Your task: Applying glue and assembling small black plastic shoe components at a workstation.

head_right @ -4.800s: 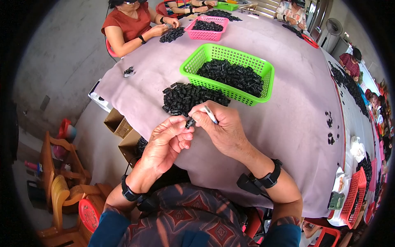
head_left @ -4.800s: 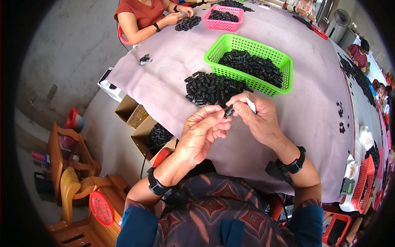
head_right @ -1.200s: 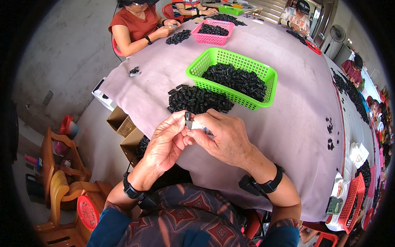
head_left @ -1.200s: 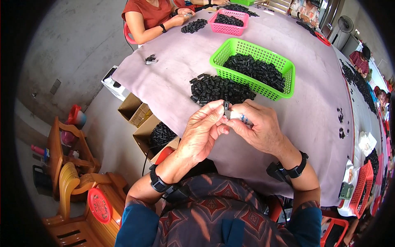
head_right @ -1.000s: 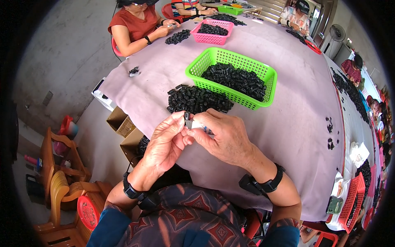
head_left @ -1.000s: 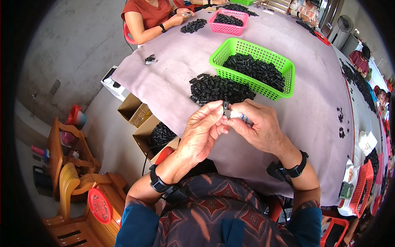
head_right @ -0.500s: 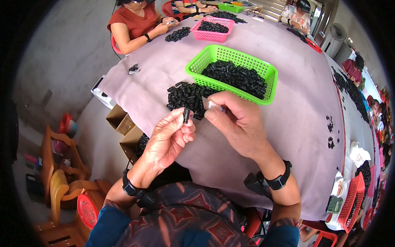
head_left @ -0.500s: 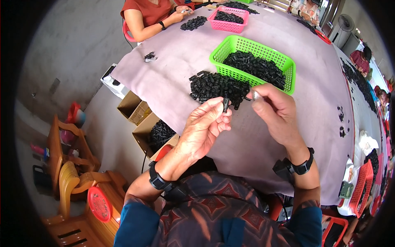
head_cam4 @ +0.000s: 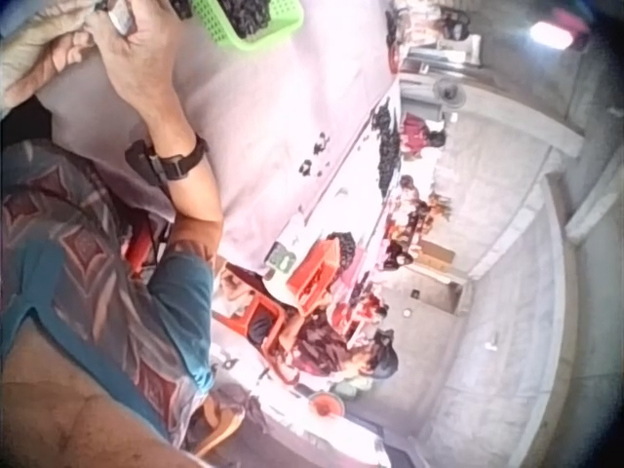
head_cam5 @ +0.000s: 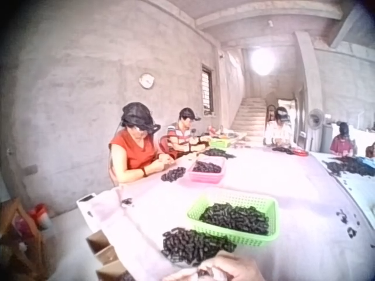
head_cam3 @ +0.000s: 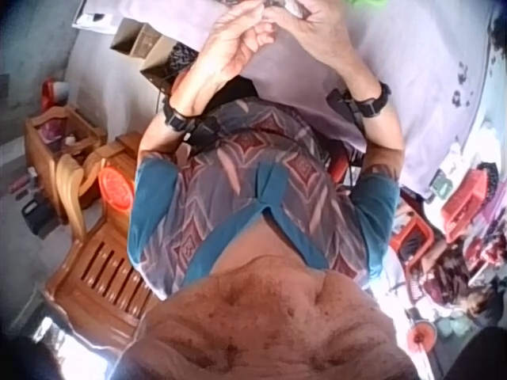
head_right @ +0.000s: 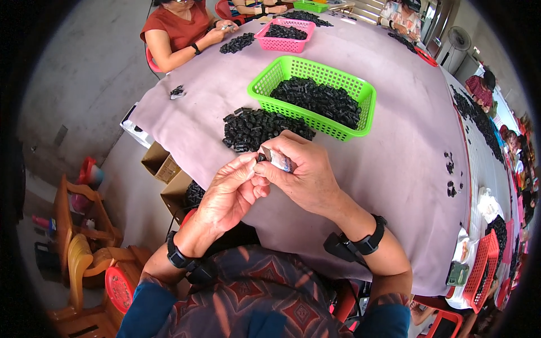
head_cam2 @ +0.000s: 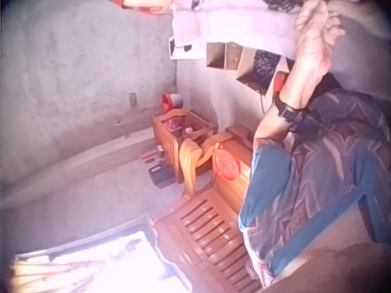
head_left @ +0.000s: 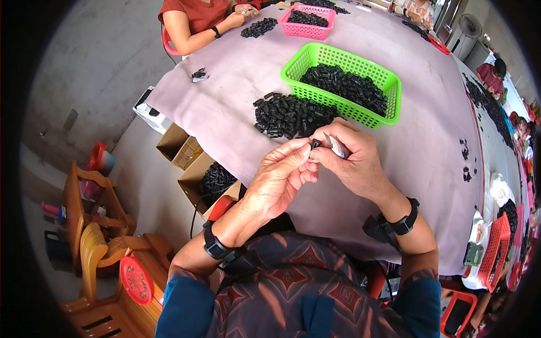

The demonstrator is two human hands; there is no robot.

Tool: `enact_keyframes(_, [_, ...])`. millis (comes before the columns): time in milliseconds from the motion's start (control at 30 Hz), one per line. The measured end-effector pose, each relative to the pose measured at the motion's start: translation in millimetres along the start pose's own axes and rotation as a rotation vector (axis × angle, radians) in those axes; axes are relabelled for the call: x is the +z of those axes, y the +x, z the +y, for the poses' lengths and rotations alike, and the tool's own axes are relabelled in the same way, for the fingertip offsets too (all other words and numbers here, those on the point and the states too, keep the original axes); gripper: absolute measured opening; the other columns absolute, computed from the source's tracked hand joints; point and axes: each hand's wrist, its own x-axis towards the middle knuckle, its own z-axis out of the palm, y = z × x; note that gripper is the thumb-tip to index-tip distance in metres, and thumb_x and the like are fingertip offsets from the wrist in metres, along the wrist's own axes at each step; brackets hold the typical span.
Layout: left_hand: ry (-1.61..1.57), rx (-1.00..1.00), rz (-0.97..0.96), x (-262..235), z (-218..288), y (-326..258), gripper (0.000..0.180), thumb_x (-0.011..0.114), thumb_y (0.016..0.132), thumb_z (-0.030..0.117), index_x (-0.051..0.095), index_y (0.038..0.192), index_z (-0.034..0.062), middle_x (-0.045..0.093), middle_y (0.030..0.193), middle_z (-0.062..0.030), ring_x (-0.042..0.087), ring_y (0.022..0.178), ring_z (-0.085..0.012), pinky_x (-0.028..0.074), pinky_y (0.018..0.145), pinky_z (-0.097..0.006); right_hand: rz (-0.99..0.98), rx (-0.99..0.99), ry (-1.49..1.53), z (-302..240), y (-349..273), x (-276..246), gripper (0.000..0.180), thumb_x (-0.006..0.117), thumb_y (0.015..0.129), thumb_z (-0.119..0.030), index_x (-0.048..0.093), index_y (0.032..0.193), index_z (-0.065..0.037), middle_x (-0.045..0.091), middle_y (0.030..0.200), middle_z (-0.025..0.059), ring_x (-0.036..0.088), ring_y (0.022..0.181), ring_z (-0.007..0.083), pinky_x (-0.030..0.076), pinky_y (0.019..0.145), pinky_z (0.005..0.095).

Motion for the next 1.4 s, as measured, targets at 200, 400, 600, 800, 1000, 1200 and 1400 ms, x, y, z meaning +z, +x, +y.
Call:
enact_keyframes(200, [0.042, -0.030, 0.030, 3, 0, 1, 0.018, 0.057, 0.092, 0.012, 0.060, 0.107, 0.0036, 0.059, 0.085, -0.0025, 0.053, 0.074, -0.0115, 0.046, 0.066, -0.027, 0.008, 0.001, -0.026, -3, 1, 0, 0.015, 0.070, 0.081, -0.010, 0.061, 0.088, 0.001, 0.054, 0.072, 0.0060, 0.051, 0.059, 0.0112, 0.040, 0.053, 0.0263])
enact_keyframes(400, [0.036, -0.047, 0.029, 5, 0, 0, 0.018, 0.058, 0.091, 0.014, 0.059, 0.105, 0.0033, 0.056, 0.083, -0.0015, 0.049, 0.074, -0.0107, 0.046, 0.066, -0.027, 0.042, 0.052, 0.107, 6, -2, 4, 0.013, 0.068, 0.082, -0.008, 0.059, 0.083, 0.001, 0.054, 0.071, 0.0059, 0.051, 0.059, 0.0099, 0.041, 0.052, 0.0265])
enact_keyframes(600, [0.051, -0.009, 0.024, 1, 1, 0, 0.018, 0.058, 0.091, 0.013, 0.060, 0.106, 0.0038, 0.061, 0.087, -0.0040, 0.054, 0.074, -0.0118, 0.047, 0.066, -0.027, -0.004, 0.018, -0.024, -5, 0, 1, 0.016, 0.072, 0.077, -0.008, 0.059, 0.083, -0.001, 0.052, 0.070, 0.0046, 0.047, 0.058, 0.0094, 0.038, 0.051, 0.0256])
enact_keyframes(800, [0.032, -0.029, 0.025, 4, 2, 0, 0.017, 0.059, 0.091, 0.013, 0.060, 0.105, 0.0040, 0.061, 0.088, -0.0045, 0.054, 0.074, -0.0119, 0.047, 0.066, -0.027, 0.017, 0.009, 0.024, 2, -2, 2, 0.013, 0.070, 0.079, -0.007, 0.059, 0.083, -0.001, 0.053, 0.069, 0.0041, 0.048, 0.058, 0.0093, 0.039, 0.051, 0.0254])
enact_keyframes(1000, [0.057, -0.067, 0.040, 6, 1, 1, 0.017, 0.060, 0.090, 0.015, 0.060, 0.102, 0.0029, 0.055, 0.082, -0.0011, 0.049, 0.074, -0.0107, 0.044, 0.066, -0.026, 0.037, 0.149, 0.270, 2, -1, 3, 0.009, 0.062, 0.087, -0.006, 0.058, 0.083, 0.001, 0.056, 0.069, 0.0045, 0.055, 0.064, 0.0058, 0.045, 0.056, 0.0242])
enact_keyframes(1200, [0.034, -0.066, 0.033, 2, 1, 3, 0.016, 0.059, 0.091, 0.015, 0.059, 0.102, 0.0041, 0.056, 0.084, -0.0011, 0.050, 0.074, -0.0111, 0.044, 0.066, -0.027, 0.026, 0.098, 0.226, 7, -2, 3, 0.010, 0.066, 0.083, -0.006, 0.060, 0.087, 0.001, 0.056, 0.069, 0.0042, 0.051, 0.062, 0.0048, 0.042, 0.054, 0.0240])
enact_keyframes(1400, [0.030, -0.072, 0.028, 0, 0, 4, 0.016, 0.058, 0.091, 0.015, 0.059, 0.102, 0.0046, 0.057, 0.084, -0.0012, 0.050, 0.075, -0.0115, 0.044, 0.067, -0.027, -0.004, 0.001, 0.024, 7, -1, 1, 0.015, 0.070, 0.078, -0.006, 0.061, 0.088, 0.000, 0.055, 0.070, 0.0035, 0.046, 0.058, 0.0076, 0.037, 0.051, 0.0235])
